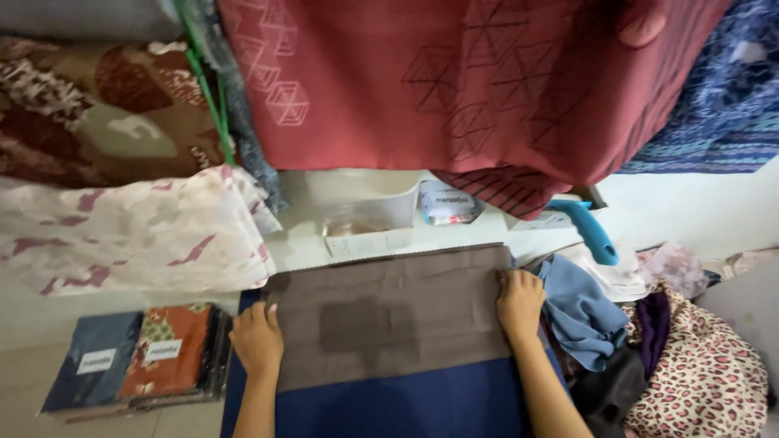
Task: Using a lint roller to clean a piece of fabric and folding it
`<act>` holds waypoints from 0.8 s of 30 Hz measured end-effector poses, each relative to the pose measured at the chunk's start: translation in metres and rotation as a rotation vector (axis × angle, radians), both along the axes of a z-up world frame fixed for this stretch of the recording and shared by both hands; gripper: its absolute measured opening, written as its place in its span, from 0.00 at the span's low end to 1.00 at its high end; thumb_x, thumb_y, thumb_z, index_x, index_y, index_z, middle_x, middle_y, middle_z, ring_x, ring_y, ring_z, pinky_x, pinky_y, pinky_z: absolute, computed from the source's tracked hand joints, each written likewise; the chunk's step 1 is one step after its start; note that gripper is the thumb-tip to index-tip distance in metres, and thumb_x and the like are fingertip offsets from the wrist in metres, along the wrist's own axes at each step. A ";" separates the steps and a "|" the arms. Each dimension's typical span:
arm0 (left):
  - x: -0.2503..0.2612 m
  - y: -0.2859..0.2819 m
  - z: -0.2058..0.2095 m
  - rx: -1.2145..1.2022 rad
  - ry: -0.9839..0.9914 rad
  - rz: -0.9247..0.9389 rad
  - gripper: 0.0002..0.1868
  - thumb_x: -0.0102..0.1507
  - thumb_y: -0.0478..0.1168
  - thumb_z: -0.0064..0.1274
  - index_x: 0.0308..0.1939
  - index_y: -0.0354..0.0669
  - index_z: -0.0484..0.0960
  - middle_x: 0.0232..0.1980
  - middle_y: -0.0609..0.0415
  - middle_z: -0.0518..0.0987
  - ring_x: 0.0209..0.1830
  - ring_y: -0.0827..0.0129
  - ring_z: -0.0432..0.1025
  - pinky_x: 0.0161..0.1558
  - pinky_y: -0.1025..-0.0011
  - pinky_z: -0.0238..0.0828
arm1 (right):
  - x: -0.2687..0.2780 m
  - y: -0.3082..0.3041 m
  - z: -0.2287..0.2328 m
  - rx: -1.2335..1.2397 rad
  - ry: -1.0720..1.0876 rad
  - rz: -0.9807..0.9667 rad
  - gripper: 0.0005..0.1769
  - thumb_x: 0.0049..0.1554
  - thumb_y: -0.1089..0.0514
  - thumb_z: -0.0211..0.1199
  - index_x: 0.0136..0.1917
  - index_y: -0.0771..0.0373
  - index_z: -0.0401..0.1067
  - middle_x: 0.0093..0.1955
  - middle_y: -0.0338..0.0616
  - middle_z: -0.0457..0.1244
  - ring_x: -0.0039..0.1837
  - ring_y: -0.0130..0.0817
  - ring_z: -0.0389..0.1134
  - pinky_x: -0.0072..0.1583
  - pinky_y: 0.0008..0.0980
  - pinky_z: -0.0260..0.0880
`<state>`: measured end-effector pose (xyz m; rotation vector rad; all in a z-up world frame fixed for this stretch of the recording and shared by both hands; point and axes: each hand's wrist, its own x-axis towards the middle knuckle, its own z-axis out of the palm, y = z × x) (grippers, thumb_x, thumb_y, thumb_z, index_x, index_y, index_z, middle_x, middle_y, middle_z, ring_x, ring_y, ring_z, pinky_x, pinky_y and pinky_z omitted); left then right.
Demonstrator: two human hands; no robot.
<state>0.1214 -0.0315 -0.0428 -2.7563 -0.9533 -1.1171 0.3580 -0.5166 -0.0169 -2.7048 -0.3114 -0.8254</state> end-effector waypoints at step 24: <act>-0.122 -0.033 0.104 -0.320 0.077 -0.247 0.19 0.73 0.54 0.40 0.55 0.44 0.74 0.52 0.45 0.79 0.50 0.41 0.75 0.45 0.44 0.71 | -0.060 -0.092 0.055 0.142 0.359 0.247 0.09 0.58 0.60 0.60 0.52 0.63 0.72 0.50 0.58 0.69 0.53 0.61 0.69 0.56 0.51 0.66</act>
